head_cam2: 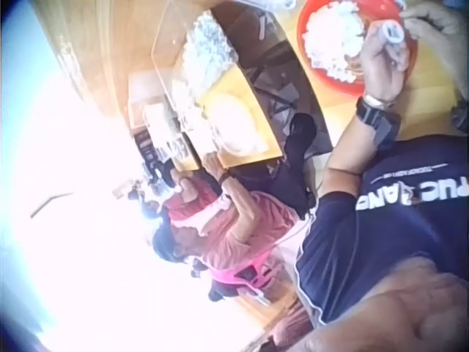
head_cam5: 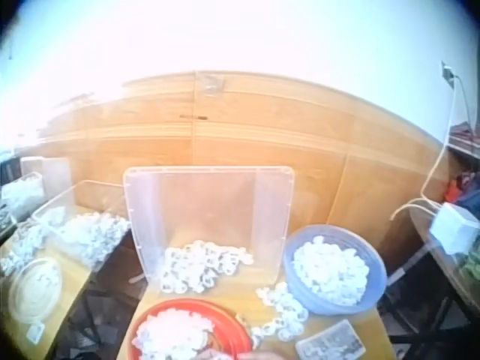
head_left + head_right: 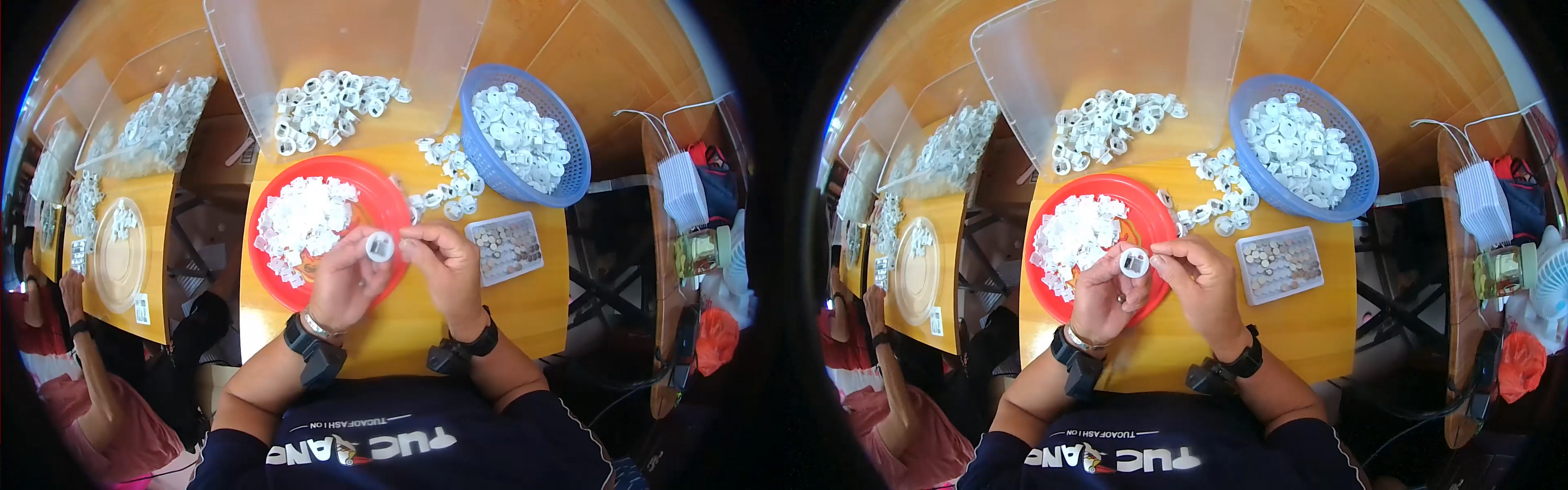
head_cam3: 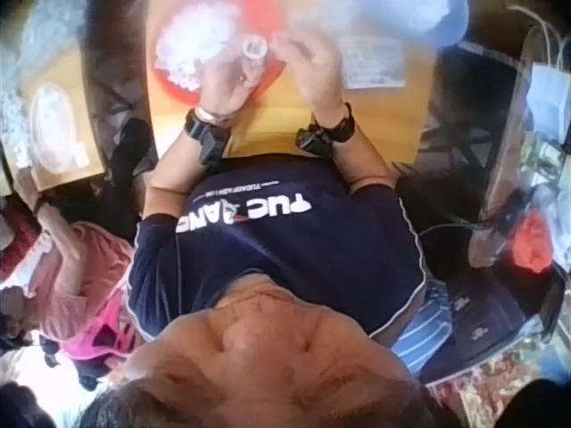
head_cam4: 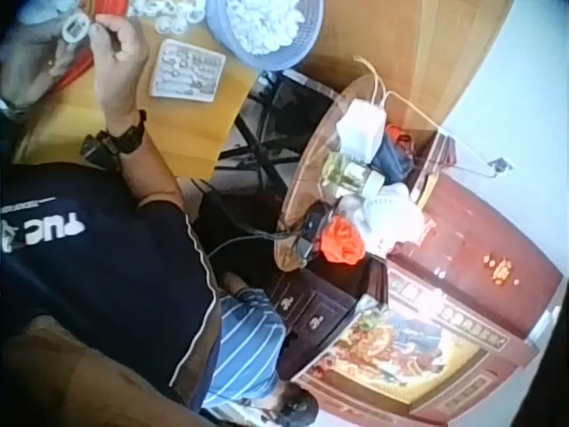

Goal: Manually assemble small white plastic battery housings or connectors by inserting metal contacts.

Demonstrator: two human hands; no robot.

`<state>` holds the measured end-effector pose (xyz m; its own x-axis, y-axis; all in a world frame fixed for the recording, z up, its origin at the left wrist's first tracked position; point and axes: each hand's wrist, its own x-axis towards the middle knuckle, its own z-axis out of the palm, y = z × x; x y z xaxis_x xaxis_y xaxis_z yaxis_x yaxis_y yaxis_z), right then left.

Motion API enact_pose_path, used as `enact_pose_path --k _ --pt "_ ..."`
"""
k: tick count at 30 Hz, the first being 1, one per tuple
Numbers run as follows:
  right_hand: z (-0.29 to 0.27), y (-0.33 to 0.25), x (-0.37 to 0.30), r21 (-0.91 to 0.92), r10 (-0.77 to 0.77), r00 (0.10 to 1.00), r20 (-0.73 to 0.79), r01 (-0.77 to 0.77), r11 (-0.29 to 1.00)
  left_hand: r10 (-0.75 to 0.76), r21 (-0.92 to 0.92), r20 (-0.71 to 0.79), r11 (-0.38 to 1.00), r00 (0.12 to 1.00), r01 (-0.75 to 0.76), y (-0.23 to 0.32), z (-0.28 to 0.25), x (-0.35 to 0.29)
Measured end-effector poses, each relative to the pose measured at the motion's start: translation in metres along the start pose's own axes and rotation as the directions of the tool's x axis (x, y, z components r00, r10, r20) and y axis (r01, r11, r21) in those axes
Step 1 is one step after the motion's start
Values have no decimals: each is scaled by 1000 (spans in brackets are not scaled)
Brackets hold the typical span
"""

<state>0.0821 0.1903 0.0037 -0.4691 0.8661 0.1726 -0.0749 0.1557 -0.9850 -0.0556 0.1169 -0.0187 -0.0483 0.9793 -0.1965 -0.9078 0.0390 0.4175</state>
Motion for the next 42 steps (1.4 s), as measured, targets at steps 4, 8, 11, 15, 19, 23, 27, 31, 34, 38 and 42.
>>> enact_pose_path --k 4,8,11,15,19,23,27,31,34,38,42 --pt "0 -3 -1 -45 -82 995 60 85 995 27 37 21 999 999 -27 0 -2 0" --pt "-1 -8 -2 -131 -146 987 67 154 979 36 66 59 997 998 -39 0 -3 0" --pt "-1 -10 0 -255 -239 967 85 253 933 55 132 70 989 996 -64 -1 -3 -1" --pt "0 -12 1 -301 -238 966 104 259 918 83 230 -26 970 996 -75 -4 3 -1" --pt "-2 -10 2 -233 -159 979 128 186 955 81 236 -34 969 996 -71 -3 4 -2" --pt "-4 -8 2 -208 -126 981 146 154 966 52 222 -60 974 997 -38 -3 2 -1" --pt "-7 -5 2 -133 -30 986 167 52 990 31 248 -57 969 998 -15 -3 2 -3" --pt "-13 4 2 125 214 948 235 -248 961 44 294 -37 955 998 -32 -5 4 -4" --pt "-18 7 6 191 336 885 322 -408 893 41 334 -21 942 999 -32 -4 5 -4" --pt "-21 14 8 274 356 859 368 -466 841 15 364 26 931 1000 -23 -4 3 -2" --pt "-22 12 12 227 454 796 399 -566 793 17 365 48 930 999 -33 -6 2 -1"
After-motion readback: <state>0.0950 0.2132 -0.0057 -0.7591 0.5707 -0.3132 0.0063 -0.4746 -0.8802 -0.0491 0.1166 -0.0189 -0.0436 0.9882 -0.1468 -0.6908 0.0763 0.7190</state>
